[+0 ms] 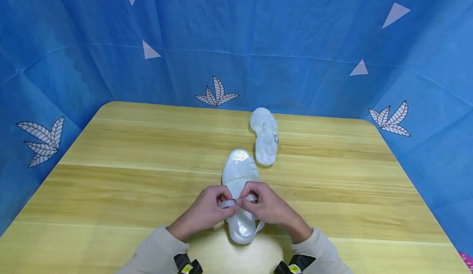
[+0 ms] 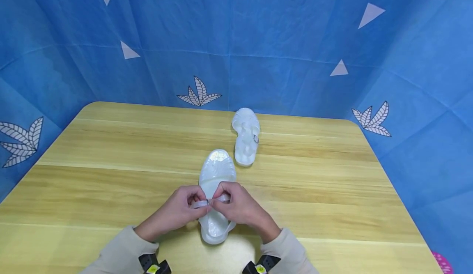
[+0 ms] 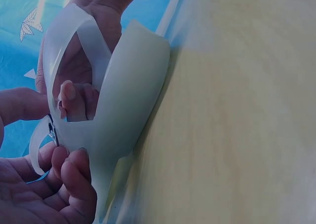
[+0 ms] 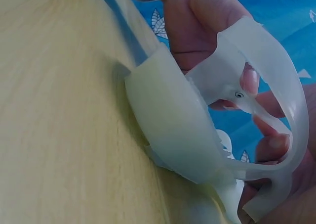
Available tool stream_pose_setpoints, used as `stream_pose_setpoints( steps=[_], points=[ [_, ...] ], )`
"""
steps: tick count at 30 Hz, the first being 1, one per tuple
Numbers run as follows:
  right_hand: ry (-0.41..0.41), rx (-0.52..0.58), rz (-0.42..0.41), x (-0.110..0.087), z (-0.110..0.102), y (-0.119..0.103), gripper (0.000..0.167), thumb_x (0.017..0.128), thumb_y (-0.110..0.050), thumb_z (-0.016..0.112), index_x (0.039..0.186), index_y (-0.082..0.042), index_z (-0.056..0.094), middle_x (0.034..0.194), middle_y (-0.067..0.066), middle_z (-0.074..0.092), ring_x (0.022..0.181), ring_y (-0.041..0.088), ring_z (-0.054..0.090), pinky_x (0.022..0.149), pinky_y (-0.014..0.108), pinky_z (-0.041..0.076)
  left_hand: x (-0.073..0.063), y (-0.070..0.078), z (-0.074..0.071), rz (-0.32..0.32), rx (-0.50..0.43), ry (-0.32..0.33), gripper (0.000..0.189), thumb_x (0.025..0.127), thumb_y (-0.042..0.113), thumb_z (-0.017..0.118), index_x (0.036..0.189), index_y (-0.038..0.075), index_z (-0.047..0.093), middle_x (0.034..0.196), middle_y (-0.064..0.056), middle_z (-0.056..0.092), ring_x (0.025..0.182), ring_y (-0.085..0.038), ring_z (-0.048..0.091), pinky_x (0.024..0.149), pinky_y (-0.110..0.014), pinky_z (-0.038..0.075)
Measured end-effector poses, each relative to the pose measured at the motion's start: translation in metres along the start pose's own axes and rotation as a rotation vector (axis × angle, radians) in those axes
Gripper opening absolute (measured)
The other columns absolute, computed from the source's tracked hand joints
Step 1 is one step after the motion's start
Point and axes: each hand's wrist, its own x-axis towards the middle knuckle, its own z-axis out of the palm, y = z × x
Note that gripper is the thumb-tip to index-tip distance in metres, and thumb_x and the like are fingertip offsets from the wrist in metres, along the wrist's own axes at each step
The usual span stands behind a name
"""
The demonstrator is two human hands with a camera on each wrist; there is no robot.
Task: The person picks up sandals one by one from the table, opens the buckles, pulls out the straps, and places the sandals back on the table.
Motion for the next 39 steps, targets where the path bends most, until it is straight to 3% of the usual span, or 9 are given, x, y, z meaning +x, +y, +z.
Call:
stream_pose_setpoints(
  steps=[9,18,23,26,28,30,33,36,39],
  points=[
    [0.051,-0.024,0.039,0.001,0.000,0.002,0.018,0.084,-0.015,0.069,0.076,-0.004,0.057,0.069,-0.001,0.049,0.059,0.004,0.045,0.049,0.018,0.037,0.001,-0.001,-0.002,0.000,-0.007,-0.013,0.015,0.081,0.014,0.070,0.076,0.007,0.058,0.073,0.000,0.056,0.062,-0.009,0.049,0.053,-0.020,0.043],
    [0.205,-0.071,0.047,0.003,0.002,0.004,0.036,0.073,-0.020,0.080,0.063,-0.004,0.050,0.060,-0.004,0.047,0.054,0.003,0.043,0.045,0.018,0.035,0.000,-0.002,-0.003,-0.009,-0.026,-0.011,0.017,0.082,0.017,0.069,0.074,0.007,0.057,0.066,0.003,0.051,0.056,-0.006,0.044,0.049,-0.019,0.039],
    [0.203,-0.143,0.055,0.003,0.000,0.003,0.036,0.073,-0.027,0.080,0.064,-0.008,0.051,0.062,-0.005,0.048,0.055,0.004,0.044,0.046,0.019,0.038,-0.001,-0.001,-0.003,-0.015,-0.027,-0.013,0.017,0.082,0.017,0.069,0.076,0.007,0.057,0.068,0.002,0.052,0.058,-0.007,0.046,0.050,-0.019,0.040],
    [0.172,-0.227,-0.011,0.000,-0.002,0.000,0.024,0.077,-0.027,0.078,0.072,-0.011,0.060,0.070,-0.005,0.056,0.063,0.004,0.052,0.055,0.021,0.045,-0.001,-0.001,-0.004,-0.013,-0.025,-0.021,0.017,0.082,0.018,0.069,0.077,0.007,0.058,0.071,0.001,0.053,0.061,-0.009,0.046,0.052,-0.020,0.041],
    [0.156,-0.347,-0.095,-0.002,-0.003,-0.004,0.016,0.080,-0.026,0.075,0.082,-0.013,0.067,0.079,-0.005,0.064,0.073,0.006,0.058,0.070,0.026,0.047,0.000,-0.001,-0.004,-0.012,-0.023,-0.026,0.017,0.082,0.019,0.070,0.078,0.007,0.058,0.072,0.000,0.053,0.062,-0.009,0.046,0.052,-0.020,0.041],
    [0.148,-0.474,-0.185,-0.004,-0.003,-0.009,0.013,0.083,-0.024,0.072,0.091,-0.014,0.071,0.088,-0.005,0.069,0.085,0.009,0.062,0.085,0.037,0.043,0.000,-0.002,-0.004,-0.011,-0.025,-0.030,0.017,0.083,0.019,0.070,0.078,0.007,0.058,0.072,0.000,0.053,0.062,-0.010,0.047,0.053,-0.020,0.041],
    [0.134,-0.611,-0.264,-0.007,-0.001,-0.015,0.015,0.085,-0.021,0.067,0.098,-0.013,0.071,0.095,-0.005,0.070,0.095,0.012,0.063,0.091,0.051,0.035,0.001,-0.003,-0.004,-0.011,-0.032,-0.031,0.015,0.082,0.016,0.070,0.078,0.007,0.059,0.072,0.000,0.052,0.061,-0.009,0.046,0.053,-0.019,0.040],
    [0.106,-0.588,-0.256,-0.007,0.002,-0.016,0.011,0.086,-0.015,0.065,0.095,-0.011,0.069,0.089,-0.006,0.070,0.089,0.008,0.063,0.093,0.049,0.038,0.001,-0.003,-0.003,-0.009,-0.039,-0.030,0.014,0.082,0.015,0.070,0.078,0.007,0.059,0.072,0.001,0.052,0.062,-0.009,0.047,0.053,-0.019,0.041],
    [0.091,-0.489,-0.207,-0.007,0.002,-0.015,0.005,0.084,-0.010,0.064,0.088,-0.011,0.067,0.076,-0.008,0.065,0.072,0.004,0.058,0.077,0.031,0.049,0.001,-0.003,-0.002,-0.002,-0.031,-0.031,0.013,0.081,0.014,0.070,0.077,0.008,0.059,0.071,0.002,0.052,0.062,-0.008,0.047,0.054,-0.019,0.041]
  ],
)
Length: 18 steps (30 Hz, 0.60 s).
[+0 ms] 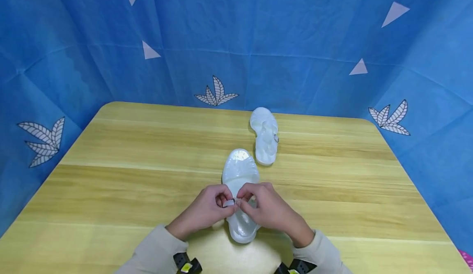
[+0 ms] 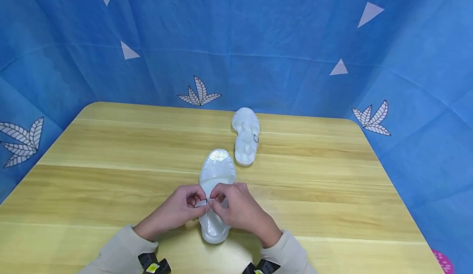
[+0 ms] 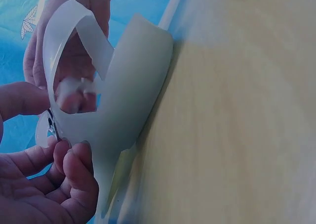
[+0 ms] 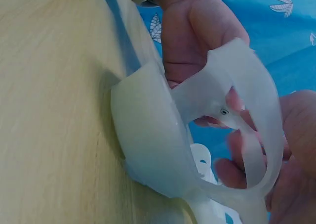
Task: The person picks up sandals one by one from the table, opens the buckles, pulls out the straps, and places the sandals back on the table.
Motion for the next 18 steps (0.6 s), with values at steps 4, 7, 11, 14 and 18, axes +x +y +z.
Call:
stream_pose_setpoints(
  steps=[4,7,11,14,18],
  points=[
    [-0.015,0.119,0.076,0.0007,-0.0008,0.0003,0.007,0.083,-0.009,0.065,0.083,-0.013,0.059,0.066,-0.009,0.050,0.059,0.003,0.045,0.052,0.018,0.041,0.0002,0.0000,0.0008,0.002,0.003,0.004,0.014,0.081,0.014,0.069,0.076,0.008,0.058,0.070,0.003,0.051,0.062,-0.008,0.047,0.054,-0.020,0.041],
    [-0.023,0.146,0.110,0.0009,-0.0006,0.0010,0.010,0.083,-0.010,0.065,0.081,-0.013,0.056,0.065,-0.008,0.045,0.058,0.003,0.040,0.050,0.018,0.037,0.0003,0.0001,0.0011,-0.004,0.002,0.004,0.014,0.081,0.015,0.069,0.075,0.008,0.058,0.070,0.003,0.051,0.061,-0.008,0.046,0.054,-0.020,0.041],
    [-0.025,0.160,0.137,0.0012,0.0002,0.0029,0.015,0.083,-0.013,0.067,0.076,-0.013,0.054,0.063,-0.007,0.042,0.057,0.003,0.039,0.049,0.019,0.036,-0.0002,0.0009,0.0005,-0.008,0.005,0.005,0.014,0.081,0.014,0.069,0.076,0.008,0.057,0.070,0.003,0.051,0.061,-0.008,0.046,0.053,-0.019,0.040],
    [-0.012,0.162,0.153,0.0009,0.0012,0.0037,0.021,0.082,-0.015,0.069,0.071,-0.013,0.050,0.061,-0.006,0.038,0.055,0.003,0.036,0.047,0.019,0.033,-0.0006,0.0020,-0.0002,-0.007,0.002,0.005,0.013,0.081,0.013,0.069,0.077,0.008,0.057,0.070,0.003,0.050,0.061,-0.008,0.045,0.053,-0.019,0.040],
    [0.022,0.151,0.166,0.0004,0.0032,0.0041,0.030,0.081,-0.018,0.070,0.067,-0.010,0.045,0.060,-0.006,0.035,0.055,0.002,0.035,0.047,0.017,0.031,-0.0013,0.0032,-0.0005,0.003,-0.014,-0.001,0.014,0.081,0.013,0.070,0.078,0.006,0.058,0.071,0.002,0.050,0.062,-0.008,0.046,0.054,-0.019,0.040]
  ],
)
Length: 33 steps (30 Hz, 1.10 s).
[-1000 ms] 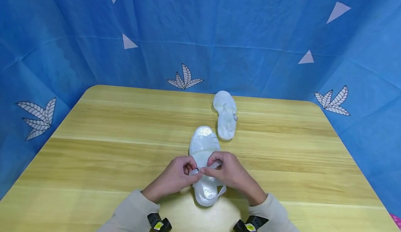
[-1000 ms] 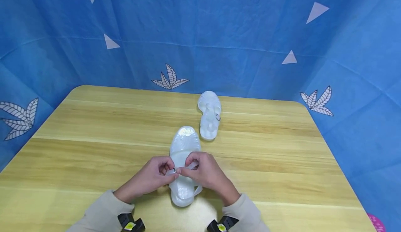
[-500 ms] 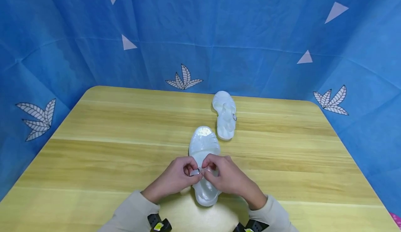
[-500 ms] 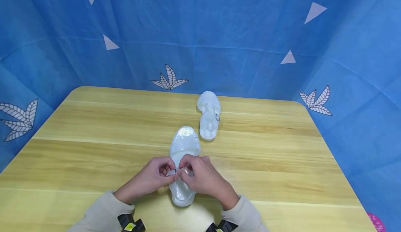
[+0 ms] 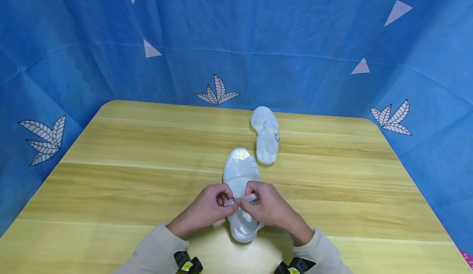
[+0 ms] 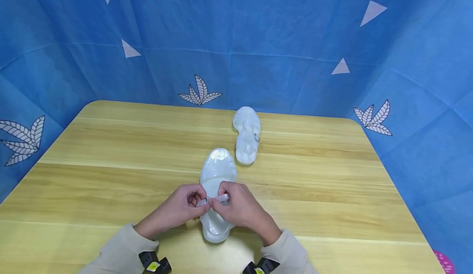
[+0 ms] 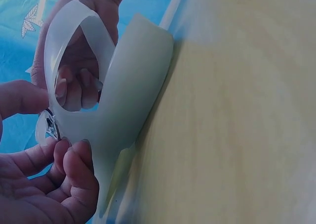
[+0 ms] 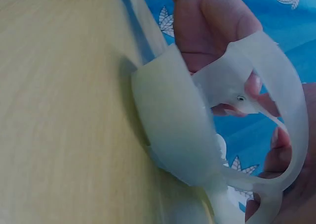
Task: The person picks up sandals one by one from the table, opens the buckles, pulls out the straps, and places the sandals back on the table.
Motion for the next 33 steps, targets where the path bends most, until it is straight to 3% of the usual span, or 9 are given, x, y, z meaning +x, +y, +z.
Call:
stream_pose_setpoints(
  steps=[7,14,19,22,26,30,33],
  points=[
    [0.063,-0.006,0.058,0.002,0.000,0.001,0.043,0.077,-0.026,0.076,0.062,-0.012,0.039,0.058,-0.009,0.032,0.051,0.000,0.031,0.043,0.017,0.027,-0.001,0.002,-0.003,0.017,-0.024,-0.002,0.016,0.080,0.012,0.070,0.079,0.004,0.057,0.072,0.001,0.051,0.061,-0.008,0.047,0.054,-0.018,0.041],
    [0.150,-0.026,0.115,0.005,-0.003,0.004,0.056,0.063,-0.044,0.085,0.063,-0.014,0.038,0.057,-0.008,0.033,0.054,0.004,0.036,0.047,0.019,0.032,-0.002,0.001,-0.004,0.023,-0.019,-0.005,0.011,0.077,0.008,0.068,0.081,0.004,0.058,0.072,0.000,0.053,0.063,-0.008,0.048,0.056,-0.018,0.042],
    [0.167,-0.045,-0.021,0.005,0.000,0.008,0.044,0.066,-0.039,0.084,0.090,-0.012,0.060,0.087,-0.005,0.056,0.081,0.011,0.054,0.072,0.029,0.048,-0.002,0.000,-0.005,0.006,-0.011,-0.002,0.013,0.079,0.011,0.068,0.082,0.003,0.059,0.073,-0.001,0.054,0.063,-0.009,0.049,0.055,-0.018,0.043],
    [0.208,-0.044,-0.088,0.005,0.002,0.010,0.043,0.071,-0.032,0.082,0.102,-0.009,0.063,0.109,0.002,0.056,0.104,0.018,0.053,0.088,0.040,0.046,-0.002,-0.002,-0.006,-0.003,-0.006,-0.004,0.014,0.082,0.015,0.067,0.081,0.004,0.059,0.074,-0.001,0.055,0.063,-0.009,0.049,0.055,-0.019,0.043],
    [0.311,-0.034,-0.106,0.004,0.005,0.013,0.032,0.077,-0.020,0.076,0.103,-0.006,0.063,0.121,0.012,0.050,0.116,0.028,0.046,0.094,0.049,0.040,-0.002,-0.003,-0.005,-0.016,0.005,-0.022,0.017,0.086,0.018,0.065,0.077,0.005,0.060,0.072,0.000,0.055,0.060,-0.008,0.049,0.053,-0.020,0.043],
    [0.419,0.017,-0.012,-0.002,0.003,0.019,0.029,0.082,-0.014,0.071,0.106,-0.003,0.060,0.127,0.018,0.043,0.118,0.030,0.041,0.091,0.048,0.040,-0.004,-0.004,-0.003,-0.045,-0.015,-0.030,0.020,0.088,0.019,0.064,0.075,0.004,0.058,0.070,-0.001,0.055,0.057,-0.009,0.051,0.051,-0.022,0.046],
    [0.444,0.116,0.129,-0.011,-0.004,0.022,0.028,0.086,-0.011,0.067,0.110,-0.001,0.057,0.126,0.018,0.042,0.114,0.030,0.045,0.087,0.042,0.045,-0.004,-0.004,0.000,-0.070,-0.056,-0.024,0.022,0.088,0.021,0.064,0.075,0.004,0.057,0.070,-0.002,0.055,0.058,-0.012,0.054,0.051,-0.026,0.048]
  ],
)
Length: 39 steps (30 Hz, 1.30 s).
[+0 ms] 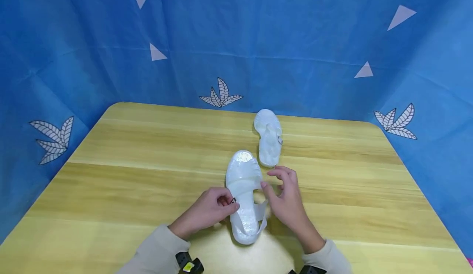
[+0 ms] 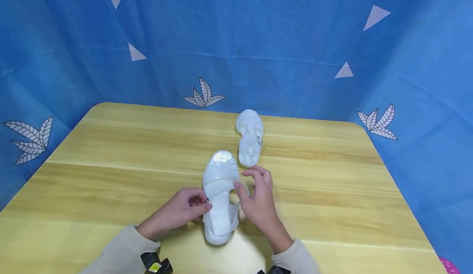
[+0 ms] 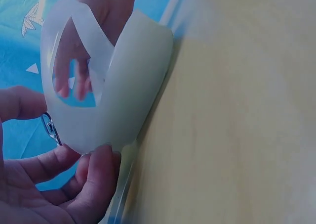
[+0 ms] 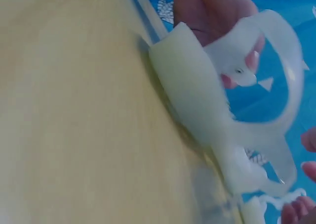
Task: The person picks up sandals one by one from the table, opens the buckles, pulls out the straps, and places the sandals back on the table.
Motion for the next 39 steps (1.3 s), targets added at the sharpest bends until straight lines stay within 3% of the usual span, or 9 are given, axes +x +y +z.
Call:
stream_pose_setpoints(
  steps=[3,6,10,14,18,22,26,32,39],
  points=[
    [-0.038,0.106,0.181,-0.008,-0.010,0.001,0.030,0.090,-0.011,0.062,0.116,0.001,0.053,0.121,0.018,0.050,0.107,0.029,0.055,0.082,0.033,0.050,-0.001,0.000,0.003,-0.028,-0.041,0.010,0.022,0.088,0.022,0.064,0.080,0.002,0.058,0.074,-0.003,0.056,0.062,-0.014,0.056,0.054,-0.027,0.050],
    [-0.113,0.261,0.337,-0.020,-0.014,-0.002,0.043,0.093,-0.012,0.058,0.130,0.003,0.043,0.121,0.022,0.053,0.106,0.029,0.058,0.081,0.028,0.053,-0.005,-0.002,0.004,-0.060,-0.075,0.063,0.024,0.087,0.021,0.066,0.095,-0.001,0.061,0.085,-0.007,0.058,0.070,-0.015,0.059,0.061,-0.026,0.051],
    [-0.211,0.466,0.436,-0.035,-0.009,-0.008,0.058,0.094,-0.014,0.055,0.140,0.009,0.029,0.131,0.029,0.047,0.119,0.033,0.051,0.090,0.031,0.050,-0.011,-0.002,0.006,-0.086,-0.184,0.155,0.046,0.085,0.015,0.067,0.122,-0.007,0.051,0.112,-0.018,0.055,0.091,-0.020,0.062,0.074,-0.028,0.053],
    [-0.318,0.560,0.439,-0.042,-0.002,-0.011,0.052,0.094,-0.016,0.053,0.134,0.015,0.037,0.134,0.029,0.045,0.124,0.033,0.047,0.098,0.035,0.045,-0.018,0.000,0.011,-0.102,-0.323,0.169,0.060,0.086,0.012,0.066,0.135,-0.009,0.039,0.132,-0.025,0.045,0.108,-0.028,0.057,0.084,-0.031,0.053],
    [-0.363,0.601,0.429,-0.043,0.002,-0.013,0.048,0.093,-0.016,0.053,0.129,0.015,0.044,0.131,0.027,0.050,0.119,0.027,0.052,0.096,0.030,0.046,-0.024,0.001,0.018,-0.093,-0.418,0.147,0.060,0.086,0.009,0.063,0.136,-0.012,0.036,0.134,-0.026,0.045,0.117,-0.032,0.052,0.090,-0.032,0.050],
    [-0.362,0.597,0.418,-0.042,0.003,-0.014,0.047,0.092,-0.015,0.054,0.129,0.015,0.045,0.130,0.027,0.051,0.116,0.025,0.054,0.093,0.026,0.047,-0.027,0.002,0.022,-0.052,-0.429,0.162,0.053,0.085,0.007,0.062,0.130,-0.013,0.043,0.136,-0.028,0.044,0.123,-0.037,0.047,0.097,-0.034,0.046],
    [-0.368,0.580,0.394,-0.039,0.005,-0.016,0.047,0.093,-0.014,0.053,0.131,0.013,0.044,0.134,0.027,0.048,0.121,0.029,0.050,0.097,0.031,0.045,-0.026,0.002,0.022,-0.036,-0.430,0.203,0.049,0.087,0.006,0.060,0.129,-0.013,0.045,0.141,-0.030,0.037,0.127,-0.039,0.042,0.100,-0.036,0.043],
    [-0.369,0.588,0.381,-0.026,0.012,-0.016,0.045,0.094,-0.014,0.051,0.131,0.012,0.045,0.134,0.027,0.048,0.122,0.029,0.049,0.100,0.036,0.043,-0.018,0.001,0.017,-0.060,-0.439,0.266,0.047,0.089,0.003,0.057,0.131,-0.013,0.044,0.141,-0.028,0.038,0.127,-0.037,0.043,0.100,-0.036,0.042],
    [-0.363,0.617,0.380,-0.009,0.022,-0.015,0.045,0.095,-0.012,0.048,0.132,0.012,0.043,0.136,0.026,0.046,0.125,0.029,0.045,0.103,0.039,0.040,-0.004,-0.002,0.008,-0.040,-0.450,0.314,0.045,0.089,-0.001,0.050,0.132,-0.014,0.042,0.140,-0.030,0.040,0.130,-0.037,0.040,0.103,-0.038,0.038]
  ],
)
